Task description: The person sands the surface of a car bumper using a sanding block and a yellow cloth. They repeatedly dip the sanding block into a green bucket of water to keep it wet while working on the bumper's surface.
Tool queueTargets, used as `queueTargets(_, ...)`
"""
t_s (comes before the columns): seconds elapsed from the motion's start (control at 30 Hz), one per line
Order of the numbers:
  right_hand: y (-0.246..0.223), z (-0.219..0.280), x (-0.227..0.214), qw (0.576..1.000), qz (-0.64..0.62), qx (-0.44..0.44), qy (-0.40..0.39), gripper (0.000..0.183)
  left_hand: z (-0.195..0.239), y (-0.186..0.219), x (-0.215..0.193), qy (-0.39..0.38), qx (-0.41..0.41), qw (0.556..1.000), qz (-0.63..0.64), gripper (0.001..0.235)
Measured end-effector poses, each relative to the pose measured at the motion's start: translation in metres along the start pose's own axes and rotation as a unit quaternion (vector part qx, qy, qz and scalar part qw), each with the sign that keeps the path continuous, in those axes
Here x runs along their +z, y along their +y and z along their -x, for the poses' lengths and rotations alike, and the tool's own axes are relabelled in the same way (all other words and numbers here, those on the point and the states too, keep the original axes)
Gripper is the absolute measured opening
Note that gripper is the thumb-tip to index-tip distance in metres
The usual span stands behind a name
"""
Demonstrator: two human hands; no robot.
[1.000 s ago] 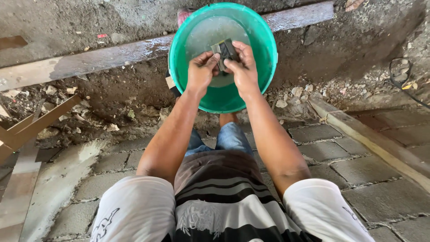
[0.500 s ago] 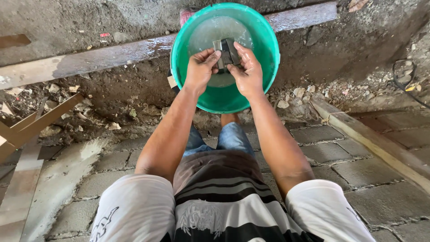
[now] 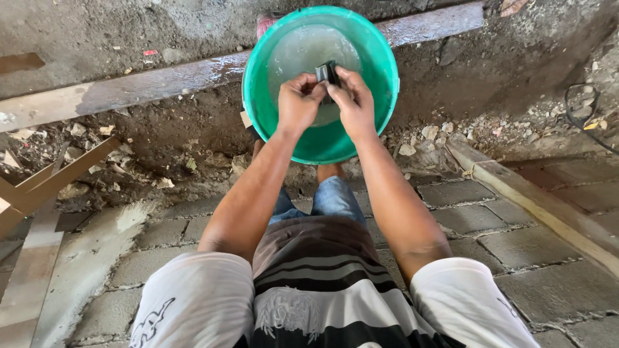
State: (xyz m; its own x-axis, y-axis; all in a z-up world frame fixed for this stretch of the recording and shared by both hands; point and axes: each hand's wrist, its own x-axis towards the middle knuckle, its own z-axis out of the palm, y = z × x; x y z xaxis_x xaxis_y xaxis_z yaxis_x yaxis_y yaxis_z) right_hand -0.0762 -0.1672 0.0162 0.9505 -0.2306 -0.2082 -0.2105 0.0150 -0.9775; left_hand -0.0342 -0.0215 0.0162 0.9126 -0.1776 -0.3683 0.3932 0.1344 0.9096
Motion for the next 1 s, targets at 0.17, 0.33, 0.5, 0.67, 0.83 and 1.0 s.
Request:
queueTargets(0.17, -0.008, -0.016, 0.006, 0.992, -0.11, 0.049, 0.048, 0.029, 0.007, 0.034, 0.018, 0.063, 0.03, 0.988, -0.14, 0.013)
queueTargets(0.33, -0.005, -0.024, 0.004, 0.996, -0.069, 0.033, 0.047, 0.027, 0.003, 0.04, 0.022, 0.085, 0.039, 0.978, -0.184, 0.014)
queueTargets(0.5, -0.028, -0.024, 0.015, 0.992, -0.086, 0.053, 0.078, 0.025, -0.002, 0.038, 0.026, 0.079, 0.082, 0.969, -0.219, 0.017)
queueTargets(0.67, 0.0, -0.024, 0.003, 0.99, -0.105, 0.052, 0.077, 0.021, -0.005, 0.041, 0.029, 0.079, 0.07, 0.976, -0.19, 0.017)
queueTargets(0.83, -0.016, -0.024, 0.003, 0.982, -0.129, 0.114, 0.079, 0.02, -0.005, 0.043, 0.031, 0.074, 0.089, 0.969, -0.219, 0.015)
queueTargets(1.0, -0.025, -0.034, 0.003, 0.983, -0.129, 0.094, 0.094, 0.02, -0.001, 0.054, 0.034, 0.02, 0.12, 0.944, -0.308, 0.039)
